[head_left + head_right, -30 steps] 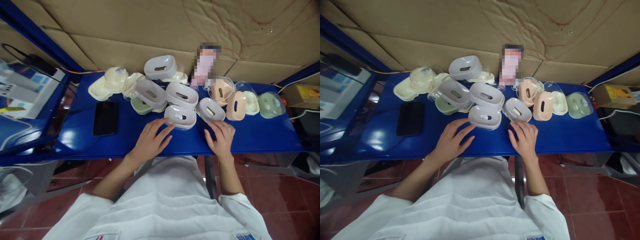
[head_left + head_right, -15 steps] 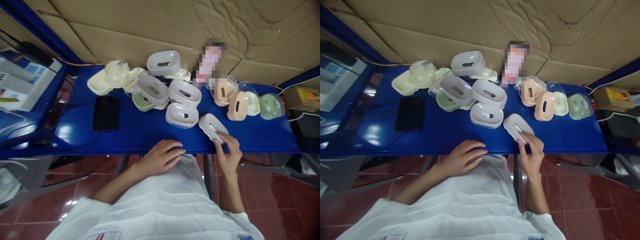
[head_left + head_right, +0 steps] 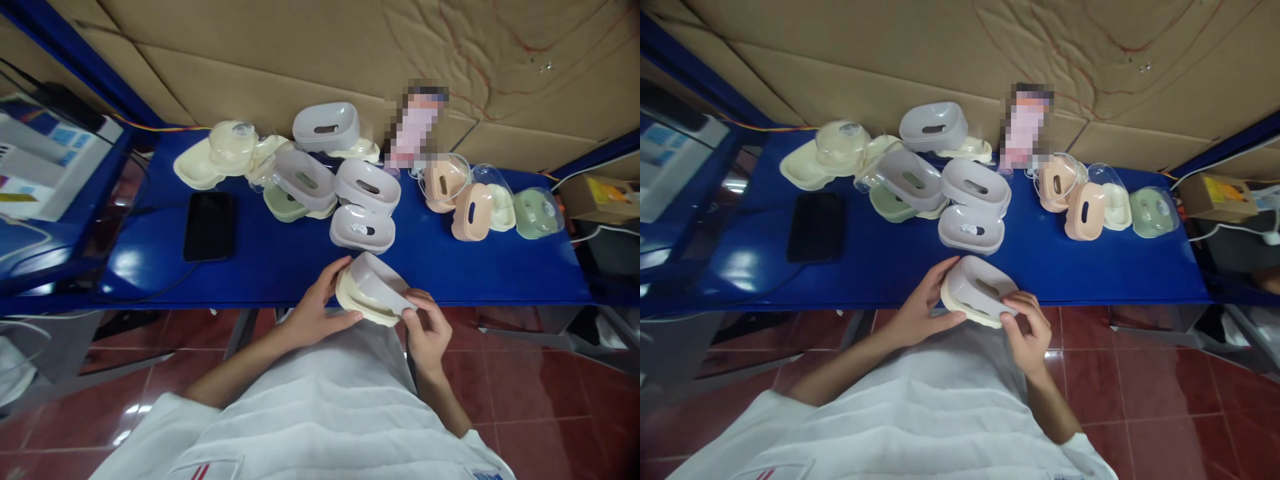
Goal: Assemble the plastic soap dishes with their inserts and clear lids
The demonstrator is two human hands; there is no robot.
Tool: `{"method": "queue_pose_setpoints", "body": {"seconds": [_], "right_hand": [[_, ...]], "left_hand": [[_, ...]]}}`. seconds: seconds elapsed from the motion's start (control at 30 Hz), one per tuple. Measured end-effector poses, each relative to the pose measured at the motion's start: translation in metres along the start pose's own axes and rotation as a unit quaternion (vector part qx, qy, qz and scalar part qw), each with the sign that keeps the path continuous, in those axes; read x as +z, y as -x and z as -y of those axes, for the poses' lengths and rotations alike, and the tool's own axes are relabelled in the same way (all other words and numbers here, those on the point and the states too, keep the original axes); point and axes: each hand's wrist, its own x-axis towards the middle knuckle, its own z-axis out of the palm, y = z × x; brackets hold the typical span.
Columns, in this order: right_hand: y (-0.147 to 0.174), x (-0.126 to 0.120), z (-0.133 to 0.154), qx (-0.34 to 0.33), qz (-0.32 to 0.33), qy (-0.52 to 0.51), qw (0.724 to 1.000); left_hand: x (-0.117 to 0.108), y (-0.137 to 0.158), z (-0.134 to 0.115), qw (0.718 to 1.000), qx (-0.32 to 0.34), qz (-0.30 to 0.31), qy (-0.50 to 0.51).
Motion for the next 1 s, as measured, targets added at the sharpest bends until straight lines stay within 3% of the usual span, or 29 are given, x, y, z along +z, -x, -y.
{"method": "queue_pose_setpoints", "body": {"seconds": [0.13,0.23,0.33,0.43,0.6,0.77,0.9,1.0], "right_hand": [[-0.012,-0.002,-0.008,0.01,-0.098,0.028,0.995],[-0.021,-0.013,-0.019,-0.011,-0.152,0.088,0.984],[-0.022,-0.024,-0.03,-0.034,-0.142,0.152,0.977],[-0.015,-0.027,-0.033,-0.062,-0.126,0.166,0.976],[-0.003,-0.008,-0.02,-0.136,-0.012,0.129,0.982],[-0.005,0.022,-0.003,-0.174,0.119,0.138,0.968],[-0.013,0.035,0.004,-0.195,0.174,0.145,0.954],[-0.019,0.041,0.005,-0.221,0.205,0.146,0.942]], "left_hand": [[-0.031,0.024,0.001,0.978,0.037,-0.024,-0.205],[-0.055,0.04,0.003,0.91,0.072,-0.056,-0.404],[-0.069,0.049,0.004,0.853,0.111,-0.054,-0.507],[-0.07,0.049,0.003,0.836,0.134,-0.011,-0.533],[-0.061,0.037,0.004,0.823,0.162,0.01,-0.544],[-0.057,0.032,0.012,0.813,0.23,-0.032,-0.534],[-0.059,0.035,0.017,0.813,0.244,-0.078,-0.523],[-0.061,0.036,0.016,0.804,0.272,-0.075,-0.524]]}}
